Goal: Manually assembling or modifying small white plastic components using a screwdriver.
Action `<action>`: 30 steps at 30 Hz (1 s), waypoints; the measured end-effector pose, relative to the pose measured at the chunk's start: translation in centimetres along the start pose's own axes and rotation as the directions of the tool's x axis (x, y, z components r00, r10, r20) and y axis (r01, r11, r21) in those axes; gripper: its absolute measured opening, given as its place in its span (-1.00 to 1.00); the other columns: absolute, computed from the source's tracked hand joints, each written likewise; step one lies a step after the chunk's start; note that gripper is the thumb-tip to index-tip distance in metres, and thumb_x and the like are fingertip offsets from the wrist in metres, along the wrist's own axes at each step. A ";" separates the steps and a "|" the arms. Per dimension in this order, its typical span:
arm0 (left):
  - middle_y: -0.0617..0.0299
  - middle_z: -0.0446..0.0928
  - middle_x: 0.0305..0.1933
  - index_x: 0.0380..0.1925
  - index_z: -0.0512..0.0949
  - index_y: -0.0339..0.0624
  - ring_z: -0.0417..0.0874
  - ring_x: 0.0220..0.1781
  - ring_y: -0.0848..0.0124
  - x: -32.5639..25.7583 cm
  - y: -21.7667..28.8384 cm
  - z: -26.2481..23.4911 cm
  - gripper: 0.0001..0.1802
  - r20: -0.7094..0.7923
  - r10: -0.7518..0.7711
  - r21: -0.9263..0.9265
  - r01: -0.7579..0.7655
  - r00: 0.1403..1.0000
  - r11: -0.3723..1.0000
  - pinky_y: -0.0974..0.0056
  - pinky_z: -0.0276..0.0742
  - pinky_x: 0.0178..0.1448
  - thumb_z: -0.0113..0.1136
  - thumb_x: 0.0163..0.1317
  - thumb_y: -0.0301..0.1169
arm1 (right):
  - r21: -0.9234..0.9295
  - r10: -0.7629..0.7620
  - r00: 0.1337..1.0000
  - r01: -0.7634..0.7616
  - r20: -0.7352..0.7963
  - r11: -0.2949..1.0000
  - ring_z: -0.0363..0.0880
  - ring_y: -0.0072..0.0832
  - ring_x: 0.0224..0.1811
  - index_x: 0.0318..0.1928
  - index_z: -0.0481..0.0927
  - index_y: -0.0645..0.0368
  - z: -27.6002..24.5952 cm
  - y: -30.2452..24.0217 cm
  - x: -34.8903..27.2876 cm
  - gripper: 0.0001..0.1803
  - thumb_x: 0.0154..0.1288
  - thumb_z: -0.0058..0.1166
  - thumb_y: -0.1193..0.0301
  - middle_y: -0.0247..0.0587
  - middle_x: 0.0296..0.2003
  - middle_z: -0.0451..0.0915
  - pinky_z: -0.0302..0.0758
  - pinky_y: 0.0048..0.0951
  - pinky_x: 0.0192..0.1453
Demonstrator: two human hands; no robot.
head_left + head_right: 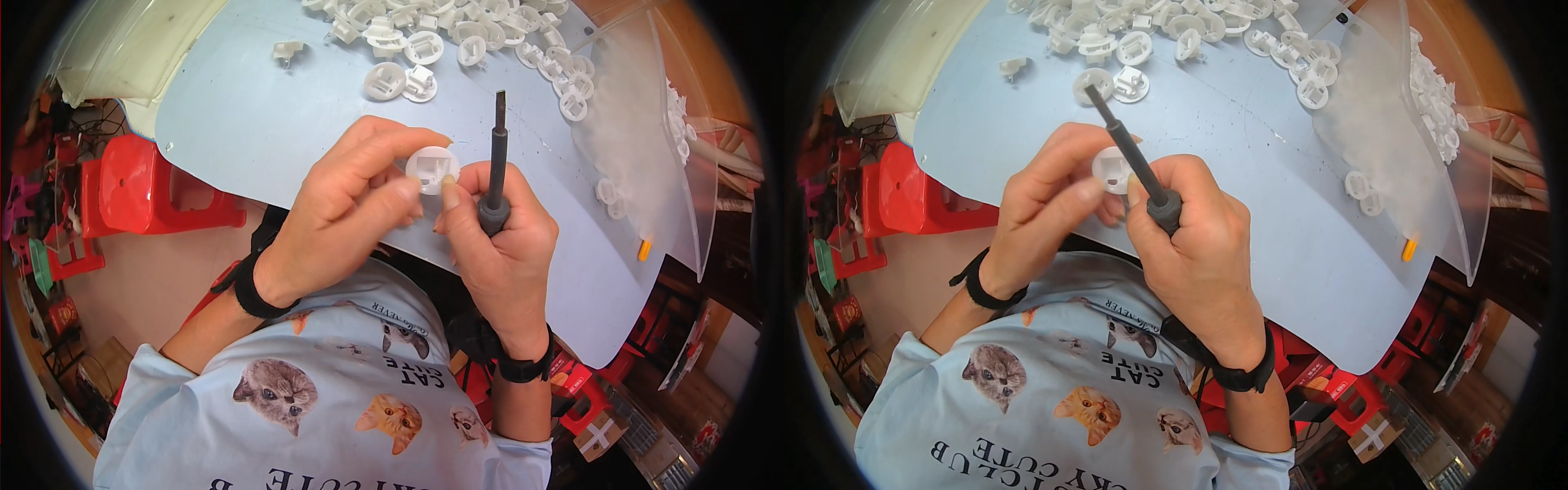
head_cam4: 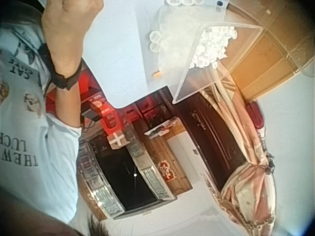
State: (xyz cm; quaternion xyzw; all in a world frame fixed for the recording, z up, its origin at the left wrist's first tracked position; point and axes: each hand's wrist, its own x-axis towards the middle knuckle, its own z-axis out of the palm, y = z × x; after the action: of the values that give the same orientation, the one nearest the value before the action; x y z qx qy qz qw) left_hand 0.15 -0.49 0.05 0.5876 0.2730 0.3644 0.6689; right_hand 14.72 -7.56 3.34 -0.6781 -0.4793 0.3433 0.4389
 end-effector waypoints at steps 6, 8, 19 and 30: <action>0.28 0.51 -0.21 0.05 0.43 -0.38 0.50 -0.34 0.64 0.0 1.1 0.0 -0.68 0.090 -0.199 0.009 0.199 0.976 0.980 0.54 0.41 -0.32 0.01 0.29 -0.58 | -0.098 -0.180 0.983 0.177 -0.032 0.979 0.47 -0.44 -0.63 -0.33 0.45 0.26 0.4 0.9 -0.3 -0.85 0.09 0.14 0.62 -0.22 -0.62 0.47 0.39 -0.46 -0.51; 0.28 0.54 -0.29 0.05 0.43 -0.38 0.49 -0.41 0.65 0.1 1.1 -0.2 -0.68 0.132 -0.222 -0.007 0.225 0.966 0.974 0.55 0.42 -0.38 0.00 0.30 -0.58 | -0.113 -0.187 0.982 0.183 -0.031 0.977 0.47 -0.42 -0.62 -0.33 0.44 0.25 0.5 1.0 -0.4 -0.84 0.08 0.14 0.63 -0.21 -0.61 0.47 0.40 -0.46 -0.50; 0.19 0.59 -0.37 0.01 0.48 -0.43 0.56 -0.46 0.61 -0.2 0.9 0.0 -0.72 0.075 -0.190 -0.019 0.192 0.979 0.981 0.54 0.53 -0.43 -0.05 0.35 -0.57 | -0.129 -0.220 0.975 0.217 -0.007 0.968 0.50 -0.36 -0.59 -0.34 0.43 0.25 0.5 0.7 -0.6 -0.83 0.05 0.13 0.64 -0.19 -0.59 0.49 0.43 -0.43 -0.47; 0.21 0.58 -0.45 0.02 0.47 -0.44 0.58 -0.48 0.59 0.2 1.0 -0.1 -0.69 0.097 -0.267 -0.129 0.278 0.959 0.952 0.55 0.52 -0.43 -0.03 0.35 -0.49 | -0.181 -0.250 0.968 0.245 -0.006 0.953 0.51 -0.31 -0.57 -0.37 0.43 0.24 0.8 0.8 -0.6 -0.82 0.07 0.18 0.61 -0.17 -0.55 0.49 0.44 -0.40 -0.46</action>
State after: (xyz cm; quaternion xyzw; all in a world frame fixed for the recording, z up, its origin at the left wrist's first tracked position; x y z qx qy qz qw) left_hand 0.02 -0.27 1.06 0.5093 0.2984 0.2637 0.7629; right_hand 14.15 -8.04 2.32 -0.6543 -0.5828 0.2314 0.4228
